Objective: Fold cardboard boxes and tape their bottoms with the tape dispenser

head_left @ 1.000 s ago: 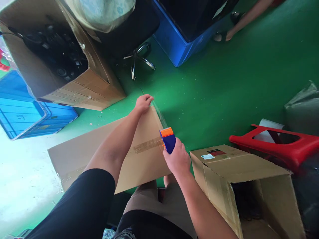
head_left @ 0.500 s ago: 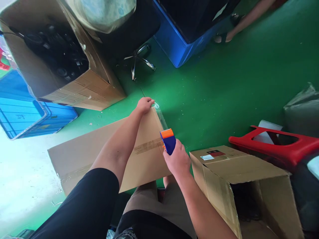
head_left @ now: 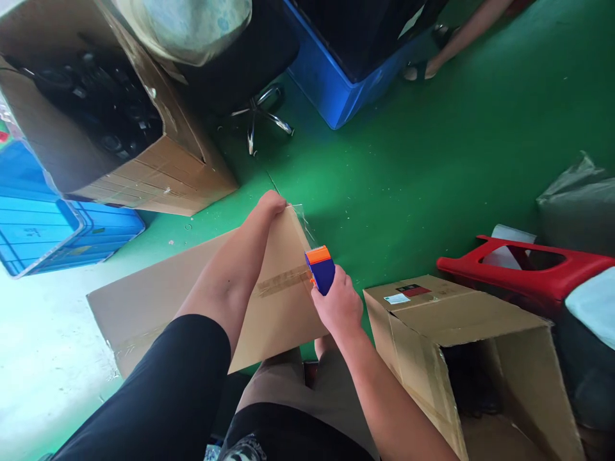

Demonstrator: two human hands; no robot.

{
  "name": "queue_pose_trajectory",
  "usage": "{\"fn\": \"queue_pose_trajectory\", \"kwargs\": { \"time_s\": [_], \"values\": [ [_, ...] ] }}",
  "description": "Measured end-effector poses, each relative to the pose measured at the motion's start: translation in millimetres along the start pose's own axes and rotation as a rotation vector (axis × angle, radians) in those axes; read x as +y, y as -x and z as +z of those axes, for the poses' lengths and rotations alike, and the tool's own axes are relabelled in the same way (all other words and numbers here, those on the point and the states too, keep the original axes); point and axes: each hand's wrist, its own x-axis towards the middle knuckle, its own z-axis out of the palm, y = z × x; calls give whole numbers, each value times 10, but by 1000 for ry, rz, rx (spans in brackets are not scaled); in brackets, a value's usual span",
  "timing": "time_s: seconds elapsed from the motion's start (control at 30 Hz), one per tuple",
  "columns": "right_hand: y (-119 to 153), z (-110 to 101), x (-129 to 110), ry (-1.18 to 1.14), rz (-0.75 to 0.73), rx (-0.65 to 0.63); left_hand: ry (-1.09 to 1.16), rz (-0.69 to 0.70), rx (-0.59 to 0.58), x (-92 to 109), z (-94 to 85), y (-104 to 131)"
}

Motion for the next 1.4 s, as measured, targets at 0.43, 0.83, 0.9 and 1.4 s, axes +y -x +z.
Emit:
{"fn": "queue_pose_trajectory", "kwargs": {
  "time_s": [0.43, 0.83, 0.9, 1.4],
  "values": [
    [-3, 70, -33, 18, -36, -5, -442, 177, 140, -53, 29, 1026],
    [471, 368, 569, 85, -87, 98, -514, 173, 195, -27, 79, 904],
    [616, 478, 783, 87, -97, 128, -502, 173, 235, -38, 89, 874],
    [1032, 1443, 1895, -20, -209, 352, -525, 166, 359, -43, 97, 729]
  ]
}}
